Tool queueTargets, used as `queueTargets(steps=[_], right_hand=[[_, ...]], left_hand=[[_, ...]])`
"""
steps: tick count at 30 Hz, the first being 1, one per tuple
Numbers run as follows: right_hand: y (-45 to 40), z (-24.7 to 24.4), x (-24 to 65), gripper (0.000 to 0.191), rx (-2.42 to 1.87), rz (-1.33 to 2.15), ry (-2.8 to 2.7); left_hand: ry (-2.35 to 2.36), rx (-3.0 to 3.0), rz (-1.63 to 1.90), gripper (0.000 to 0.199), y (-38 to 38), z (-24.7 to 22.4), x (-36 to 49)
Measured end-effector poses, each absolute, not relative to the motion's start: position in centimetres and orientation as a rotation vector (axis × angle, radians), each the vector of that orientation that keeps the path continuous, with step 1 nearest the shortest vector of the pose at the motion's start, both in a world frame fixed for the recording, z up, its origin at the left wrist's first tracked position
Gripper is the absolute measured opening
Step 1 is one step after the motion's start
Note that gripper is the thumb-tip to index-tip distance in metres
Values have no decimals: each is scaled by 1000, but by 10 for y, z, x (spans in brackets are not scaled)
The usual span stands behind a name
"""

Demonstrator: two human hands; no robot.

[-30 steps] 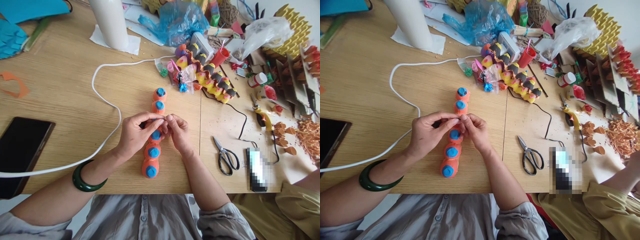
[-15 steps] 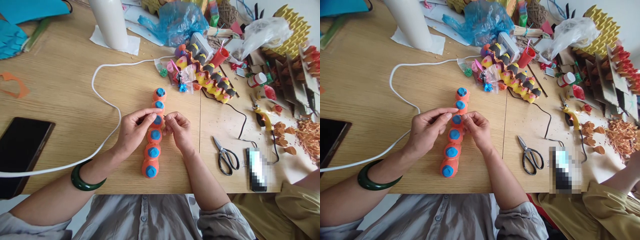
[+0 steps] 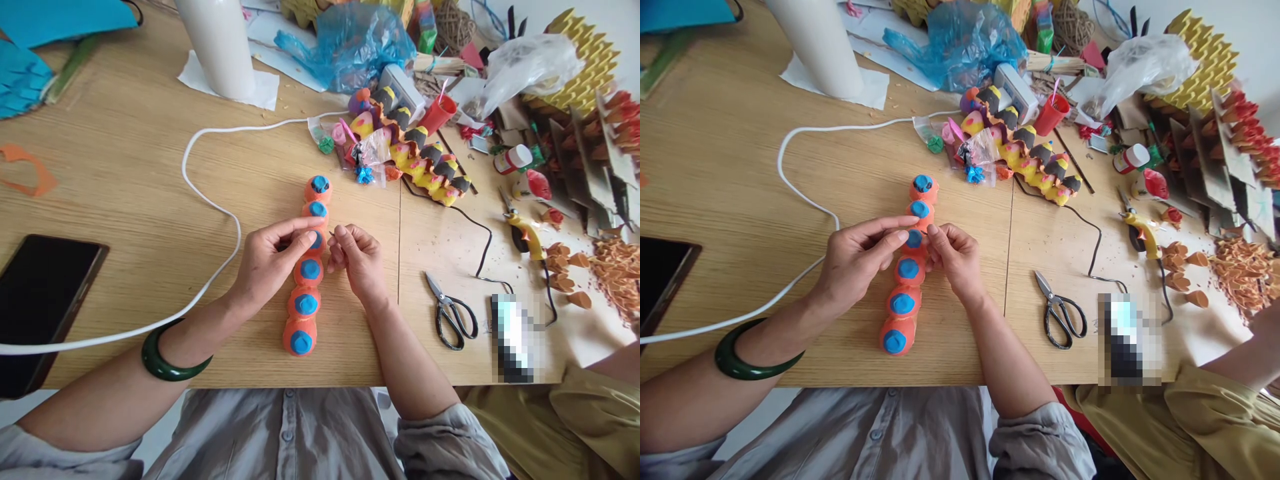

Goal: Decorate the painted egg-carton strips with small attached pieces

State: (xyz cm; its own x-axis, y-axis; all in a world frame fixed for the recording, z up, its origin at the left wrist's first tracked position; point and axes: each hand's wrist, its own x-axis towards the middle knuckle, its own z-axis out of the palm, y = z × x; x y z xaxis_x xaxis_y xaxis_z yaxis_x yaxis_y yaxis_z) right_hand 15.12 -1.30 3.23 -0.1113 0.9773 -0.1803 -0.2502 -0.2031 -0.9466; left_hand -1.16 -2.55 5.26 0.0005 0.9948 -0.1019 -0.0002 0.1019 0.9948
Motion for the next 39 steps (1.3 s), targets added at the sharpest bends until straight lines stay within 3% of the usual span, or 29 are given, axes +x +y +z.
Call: queueTargets(steps=[10, 13, 19, 26, 34, 39], right_hand=[[-16, 33, 151, 50, -1083, 1569, -1047], [-15, 32, 151, 55, -1060, 1607, -1032], [-16, 33, 151, 41, -1054, 1578, -1020], [-16, 37, 151, 43, -1101, 1567, -999], [-15, 31, 152, 45, -1061, 1631, -1016], [-15, 34, 152, 42, -1035, 1629, -1027]], left_hand=[[1192, 1147, 1101, 17, -24, 56, -9], [1189, 1136, 1126, 19, -25, 55, -9], [1219, 1147, 1118, 21, -25, 56, -11], [1201, 1104, 1111, 31, -25, 55, -11], [1229, 1163, 1144, 12, -25, 57, -9], [1251, 1200, 1155, 11, -26, 60, -9]])
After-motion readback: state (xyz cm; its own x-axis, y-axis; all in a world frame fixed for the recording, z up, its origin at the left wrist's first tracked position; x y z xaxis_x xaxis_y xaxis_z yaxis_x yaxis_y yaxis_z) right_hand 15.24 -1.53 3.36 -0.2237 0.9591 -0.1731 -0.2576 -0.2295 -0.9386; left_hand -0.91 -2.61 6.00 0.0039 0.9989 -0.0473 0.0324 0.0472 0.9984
